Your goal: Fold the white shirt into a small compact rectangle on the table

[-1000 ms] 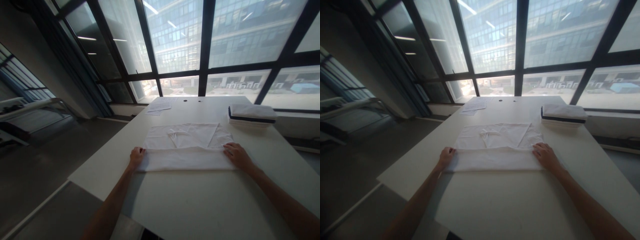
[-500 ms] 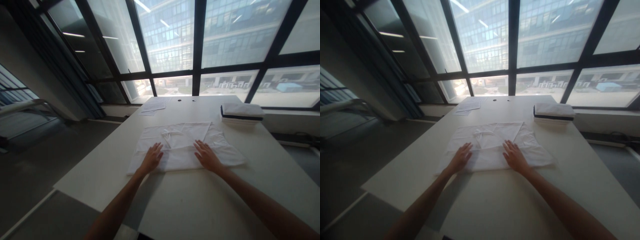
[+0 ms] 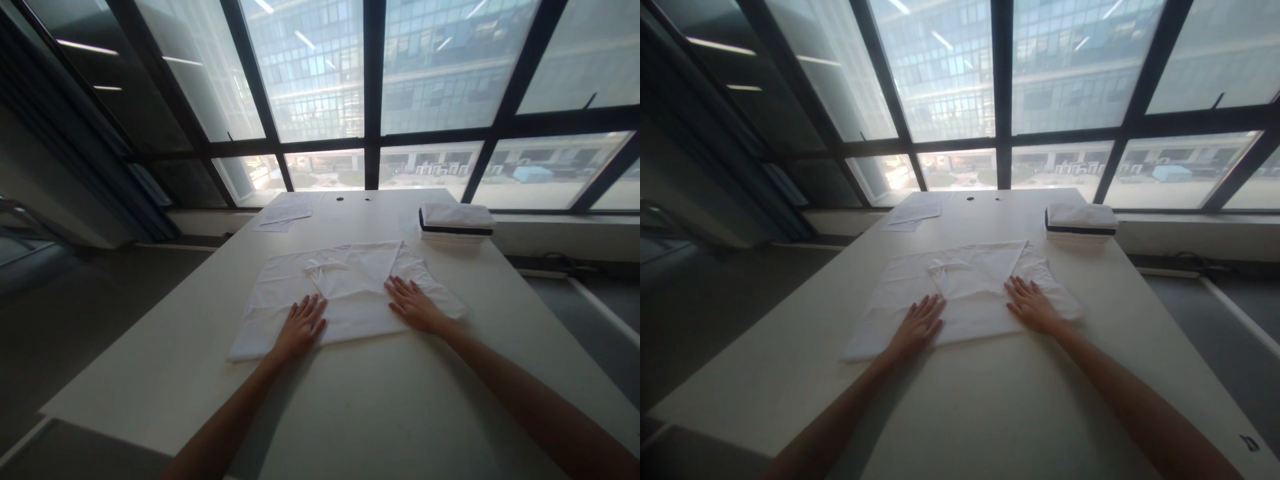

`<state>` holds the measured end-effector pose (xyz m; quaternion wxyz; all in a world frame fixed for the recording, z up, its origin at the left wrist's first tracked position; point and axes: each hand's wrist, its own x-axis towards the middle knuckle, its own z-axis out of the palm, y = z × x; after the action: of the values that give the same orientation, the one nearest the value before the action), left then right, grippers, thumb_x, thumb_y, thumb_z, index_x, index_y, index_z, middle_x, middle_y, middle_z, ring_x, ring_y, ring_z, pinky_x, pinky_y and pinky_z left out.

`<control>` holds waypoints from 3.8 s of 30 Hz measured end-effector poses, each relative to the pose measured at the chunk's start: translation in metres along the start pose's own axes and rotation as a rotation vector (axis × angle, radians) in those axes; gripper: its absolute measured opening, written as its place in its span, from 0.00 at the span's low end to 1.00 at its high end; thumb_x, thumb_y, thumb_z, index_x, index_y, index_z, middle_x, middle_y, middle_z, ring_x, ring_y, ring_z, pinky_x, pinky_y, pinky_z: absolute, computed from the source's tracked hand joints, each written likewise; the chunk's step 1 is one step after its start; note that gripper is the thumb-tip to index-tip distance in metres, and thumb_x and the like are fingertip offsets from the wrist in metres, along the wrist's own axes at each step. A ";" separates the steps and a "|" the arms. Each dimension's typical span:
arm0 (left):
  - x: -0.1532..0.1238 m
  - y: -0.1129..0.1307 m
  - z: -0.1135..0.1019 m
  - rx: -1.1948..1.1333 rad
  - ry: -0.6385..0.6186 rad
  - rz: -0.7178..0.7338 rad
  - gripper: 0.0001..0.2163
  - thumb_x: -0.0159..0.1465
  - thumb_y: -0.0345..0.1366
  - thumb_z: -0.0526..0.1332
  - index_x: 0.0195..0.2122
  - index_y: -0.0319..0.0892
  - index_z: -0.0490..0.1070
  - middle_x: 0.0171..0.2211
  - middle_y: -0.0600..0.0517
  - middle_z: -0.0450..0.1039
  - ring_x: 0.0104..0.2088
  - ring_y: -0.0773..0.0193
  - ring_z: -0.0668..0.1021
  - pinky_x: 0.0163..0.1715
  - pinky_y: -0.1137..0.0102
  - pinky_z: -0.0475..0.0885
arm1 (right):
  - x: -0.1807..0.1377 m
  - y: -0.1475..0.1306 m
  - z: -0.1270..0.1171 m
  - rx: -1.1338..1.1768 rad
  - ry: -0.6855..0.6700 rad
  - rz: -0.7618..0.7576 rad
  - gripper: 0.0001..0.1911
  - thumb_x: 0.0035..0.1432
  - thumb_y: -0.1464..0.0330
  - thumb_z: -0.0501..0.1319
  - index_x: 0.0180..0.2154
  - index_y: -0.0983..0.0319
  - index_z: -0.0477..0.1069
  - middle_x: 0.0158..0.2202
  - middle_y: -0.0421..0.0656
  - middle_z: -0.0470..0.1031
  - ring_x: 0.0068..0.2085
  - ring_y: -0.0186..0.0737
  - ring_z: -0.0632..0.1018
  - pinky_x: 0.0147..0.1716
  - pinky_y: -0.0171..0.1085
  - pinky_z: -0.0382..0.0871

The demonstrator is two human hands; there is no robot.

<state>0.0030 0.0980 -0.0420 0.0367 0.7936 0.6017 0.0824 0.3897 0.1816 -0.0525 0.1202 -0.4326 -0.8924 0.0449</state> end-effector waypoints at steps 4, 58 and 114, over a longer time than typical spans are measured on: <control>-0.008 -0.015 0.000 0.033 0.023 -0.047 0.25 0.76 0.46 0.45 0.73 0.50 0.55 0.74 0.48 0.49 0.73 0.50 0.51 0.69 0.48 0.51 | -0.021 0.046 -0.006 -0.130 0.057 0.111 0.32 0.73 0.56 0.43 0.72 0.59 0.52 0.74 0.52 0.49 0.74 0.52 0.50 0.68 0.62 0.47; 0.162 -0.188 -0.068 0.037 0.017 -0.388 0.07 0.63 0.37 0.63 0.39 0.44 0.78 0.45 0.46 0.80 0.50 0.51 0.78 0.50 0.59 0.67 | 0.156 0.102 -0.046 -0.061 -0.120 0.374 0.16 0.59 0.70 0.60 0.47 0.61 0.82 0.49 0.52 0.82 0.52 0.53 0.78 0.53 0.48 0.68; 0.066 0.046 -0.037 -0.051 0.160 0.109 0.20 0.74 0.37 0.49 0.65 0.45 0.68 0.65 0.44 0.67 0.66 0.51 0.68 0.66 0.49 0.61 | 0.079 -0.057 -0.032 0.090 0.099 0.158 0.23 0.70 0.69 0.51 0.61 0.67 0.69 0.65 0.56 0.67 0.65 0.49 0.67 0.64 0.44 0.55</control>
<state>0.0576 0.1472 0.0076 0.0041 0.8148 0.5563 0.1630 0.3075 0.2077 0.0031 0.1795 -0.4976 -0.8455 0.0728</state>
